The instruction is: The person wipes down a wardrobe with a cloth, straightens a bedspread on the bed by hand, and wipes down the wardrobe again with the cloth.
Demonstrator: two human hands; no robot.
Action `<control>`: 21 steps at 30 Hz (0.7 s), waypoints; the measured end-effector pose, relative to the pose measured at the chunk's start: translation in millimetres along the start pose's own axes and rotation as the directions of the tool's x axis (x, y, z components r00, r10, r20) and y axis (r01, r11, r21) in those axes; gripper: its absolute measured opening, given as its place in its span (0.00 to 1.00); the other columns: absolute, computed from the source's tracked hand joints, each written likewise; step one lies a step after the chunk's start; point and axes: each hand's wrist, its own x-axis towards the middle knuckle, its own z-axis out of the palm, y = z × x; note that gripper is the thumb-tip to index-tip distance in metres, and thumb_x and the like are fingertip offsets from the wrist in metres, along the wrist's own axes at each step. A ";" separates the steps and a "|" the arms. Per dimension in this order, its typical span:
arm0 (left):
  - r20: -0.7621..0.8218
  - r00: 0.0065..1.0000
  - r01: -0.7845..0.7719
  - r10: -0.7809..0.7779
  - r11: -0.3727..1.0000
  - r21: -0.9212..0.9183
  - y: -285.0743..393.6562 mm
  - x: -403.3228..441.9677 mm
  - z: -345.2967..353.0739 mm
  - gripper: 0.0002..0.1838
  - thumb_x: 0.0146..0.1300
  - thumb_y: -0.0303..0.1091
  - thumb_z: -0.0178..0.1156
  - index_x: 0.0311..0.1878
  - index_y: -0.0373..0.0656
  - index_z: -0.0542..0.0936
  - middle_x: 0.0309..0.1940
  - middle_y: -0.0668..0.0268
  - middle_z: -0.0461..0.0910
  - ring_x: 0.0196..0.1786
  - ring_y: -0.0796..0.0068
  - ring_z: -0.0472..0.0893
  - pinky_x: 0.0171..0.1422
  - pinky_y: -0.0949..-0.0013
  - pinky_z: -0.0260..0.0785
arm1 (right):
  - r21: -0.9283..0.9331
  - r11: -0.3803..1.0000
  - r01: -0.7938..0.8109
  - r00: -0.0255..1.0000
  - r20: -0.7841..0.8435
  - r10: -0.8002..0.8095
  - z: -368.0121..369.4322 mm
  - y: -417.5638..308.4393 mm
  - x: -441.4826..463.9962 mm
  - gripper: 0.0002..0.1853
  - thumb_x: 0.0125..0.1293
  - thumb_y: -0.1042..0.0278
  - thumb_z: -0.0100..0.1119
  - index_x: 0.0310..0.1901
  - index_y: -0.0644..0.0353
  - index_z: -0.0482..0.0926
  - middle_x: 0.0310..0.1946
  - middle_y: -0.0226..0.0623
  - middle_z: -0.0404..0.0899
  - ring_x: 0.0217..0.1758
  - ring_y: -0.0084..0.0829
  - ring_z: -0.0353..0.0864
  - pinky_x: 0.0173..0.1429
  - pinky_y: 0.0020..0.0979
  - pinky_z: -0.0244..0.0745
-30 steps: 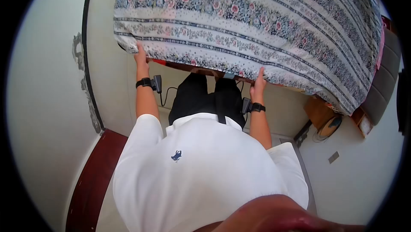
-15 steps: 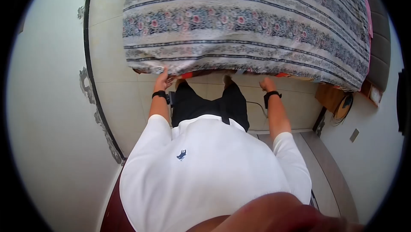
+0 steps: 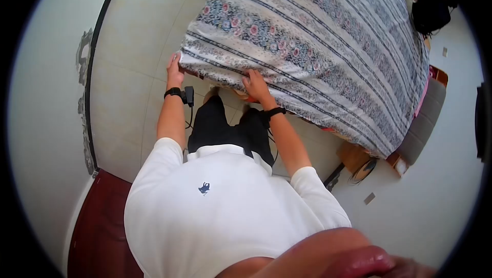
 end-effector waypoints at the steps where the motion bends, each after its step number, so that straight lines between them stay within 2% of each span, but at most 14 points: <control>1: -0.019 1.000 0.010 -0.010 1.000 -0.009 4.5 -1.2 -3.2 0.26 0.57 0.34 0.63 0.59 0.42 0.69 0.40 0.64 0.76 0.42 0.68 0.75 0.47 0.66 0.68 | -0.006 1.000 -0.001 1.000 0.022 0.001 -3.8 -12.8 3.1 0.17 0.62 0.62 0.51 0.48 0.65 0.70 0.43 0.56 0.71 0.48 0.54 0.70 0.52 0.46 0.67; 3: 0.093 0.995 0.021 -0.038 0.984 0.178 15.0 -15.8 -9.7 0.28 0.57 0.32 0.63 0.61 0.44 0.69 0.41 0.63 0.78 0.39 0.67 0.77 0.44 0.66 0.70 | -0.001 0.999 0.048 0.999 -0.011 -0.048 -9.2 -28.2 -4.9 0.21 0.62 0.63 0.51 0.54 0.63 0.67 0.50 0.53 0.67 0.53 0.53 0.66 0.56 0.45 0.65; 4: -0.030 0.999 -0.001 0.021 0.828 0.561 11.9 -12.1 -20.4 0.23 0.57 0.31 0.60 0.57 0.44 0.72 0.44 0.61 0.80 0.43 0.63 0.79 0.47 0.63 0.70 | -0.077 0.994 0.073 0.997 0.014 -0.072 -8.0 -19.2 -8.1 0.22 0.62 0.63 0.51 0.57 0.63 0.66 0.54 0.53 0.65 0.57 0.54 0.65 0.59 0.44 0.64; 5: -0.028 0.999 -0.015 0.036 0.833 0.553 3.9 -11.9 -21.6 0.23 0.57 0.31 0.60 0.57 0.44 0.72 0.44 0.61 0.80 0.43 0.63 0.79 0.47 0.63 0.70 | -0.079 0.993 0.090 0.996 0.010 -0.089 -4.2 2.6 -8.8 0.22 0.62 0.63 0.51 0.57 0.63 0.66 0.54 0.53 0.65 0.57 0.54 0.65 0.59 0.44 0.64; 6: 0.060 0.930 -0.288 0.363 0.615 0.734 -1.5 -15.0 -27.9 0.21 0.58 0.32 0.59 0.56 0.44 0.74 0.43 0.59 0.80 0.43 0.60 0.79 0.47 0.61 0.71 | -0.121 0.992 0.044 0.999 0.030 -0.041 2.7 25.0 -13.1 0.24 0.61 0.64 0.51 0.58 0.63 0.65 0.58 0.54 0.62 0.60 0.54 0.62 0.61 0.44 0.62; 7: 0.213 0.759 -0.463 0.615 0.281 0.840 -1.0 -22.1 -34.6 0.18 0.58 0.32 0.57 0.54 0.44 0.75 0.41 0.58 0.81 0.44 0.58 0.80 0.47 0.60 0.71 | -0.160 0.987 -0.006 0.999 0.050 0.014 2.8 36.4 -21.5 0.25 0.59 0.65 0.51 0.59 0.64 0.64 0.62 0.54 0.59 0.63 0.54 0.60 0.64 0.43 0.61; 8: 0.157 0.788 -0.406 0.595 0.311 0.859 6.4 -38.5 -25.4 0.16 0.59 0.33 0.54 0.51 0.47 0.77 0.41 0.54 0.80 0.46 0.52 0.78 0.49 0.57 0.70 | -0.126 0.992 0.006 0.990 0.140 0.012 -9.8 39.3 -31.1 0.27 0.58 0.68 0.52 0.61 0.61 0.63 0.66 0.51 0.54 0.66 0.52 0.57 0.64 0.42 0.62; 12: 0.131 0.768 -0.313 0.627 0.189 0.931 17.7 -59.2 -21.6 0.15 0.59 0.34 0.54 0.49 0.50 0.78 0.42 0.53 0.80 0.46 0.51 0.77 0.50 0.56 0.69 | -0.194 0.978 0.076 0.975 0.221 -0.032 -18.7 62.1 -36.9 0.28 0.60 0.69 0.51 0.63 0.60 0.60 0.68 0.49 0.50 0.68 0.53 0.53 0.65 0.45 0.60; 14: 0.094 0.797 -0.256 0.596 0.193 0.947 28.5 -65.9 -23.3 0.15 0.57 0.31 0.55 0.50 0.49 0.78 0.42 0.53 0.80 0.46 0.52 0.78 0.51 0.56 0.69 | -0.088 0.993 -0.079 0.960 0.261 0.100 -22.3 69.7 -31.4 0.28 0.60 0.72 0.48 0.64 0.59 0.58 0.68 0.51 0.48 0.68 0.53 0.54 0.65 0.45 0.59; 16: 0.124 0.817 -0.262 0.562 0.171 0.950 35.1 -69.2 -27.9 0.16 0.57 0.29 0.56 0.51 0.48 0.77 0.42 0.53 0.80 0.46 0.52 0.78 0.51 0.56 0.69 | -0.126 0.979 -0.162 0.980 0.099 0.175 -34.2 60.2 -40.1 0.29 0.61 0.73 0.46 0.65 0.59 0.57 0.67 0.54 0.48 0.68 0.54 0.53 0.66 0.45 0.58; 17: 0.183 0.752 -0.373 0.633 0.180 0.910 35.3 -63.5 -32.8 0.20 0.55 0.27 0.56 0.53 0.48 0.75 0.45 0.52 0.78 0.47 0.51 0.77 0.51 0.56 0.68 | -0.167 0.955 -0.246 0.969 -0.038 0.243 -40.6 53.2 -49.2 0.29 0.61 0.75 0.44 0.66 0.59 0.55 0.67 0.56 0.48 0.68 0.54 0.52 0.66 0.45 0.57; 18: 0.224 0.677 -0.482 0.701 0.193 0.854 29.9 -57.7 -26.8 0.23 0.53 0.24 0.57 0.56 0.48 0.72 0.47 0.51 0.76 0.49 0.51 0.75 0.51 0.55 0.68 | -0.020 0.931 -0.364 0.930 -0.067 0.362 -51.0 46.6 -53.9 0.30 0.61 0.73 0.43 0.66 0.61 0.53 0.67 0.58 0.47 0.69 0.56 0.48 0.69 0.45 0.53; 19: 0.237 0.675 -0.502 0.698 0.200 0.842 27.2 -55.6 -18.1 0.23 0.53 0.24 0.57 0.56 0.48 0.72 0.47 0.51 0.76 0.49 0.51 0.75 0.51 0.55 0.68 | -0.025 0.929 -0.370 0.926 -0.091 0.366 -50.3 65.0 -56.8 0.30 0.61 0.73 0.43 0.66 0.61 0.53 0.67 0.58 0.47 0.69 0.56 0.48 0.69 0.45 0.53; 21: 0.179 0.696 -0.350 0.695 0.112 0.930 30.8 -57.5 -20.4 0.30 0.50 0.22 0.57 0.60 0.48 0.66 0.51 0.49 0.69 0.52 0.48 0.70 0.50 0.55 0.68 | 0.028 0.922 -0.387 0.912 -0.133 0.387 -23.0 116.6 -68.7 0.33 0.60 0.68 0.45 0.67 0.65 0.51 0.67 0.57 0.48 0.69 0.56 0.47 0.69 0.43 0.51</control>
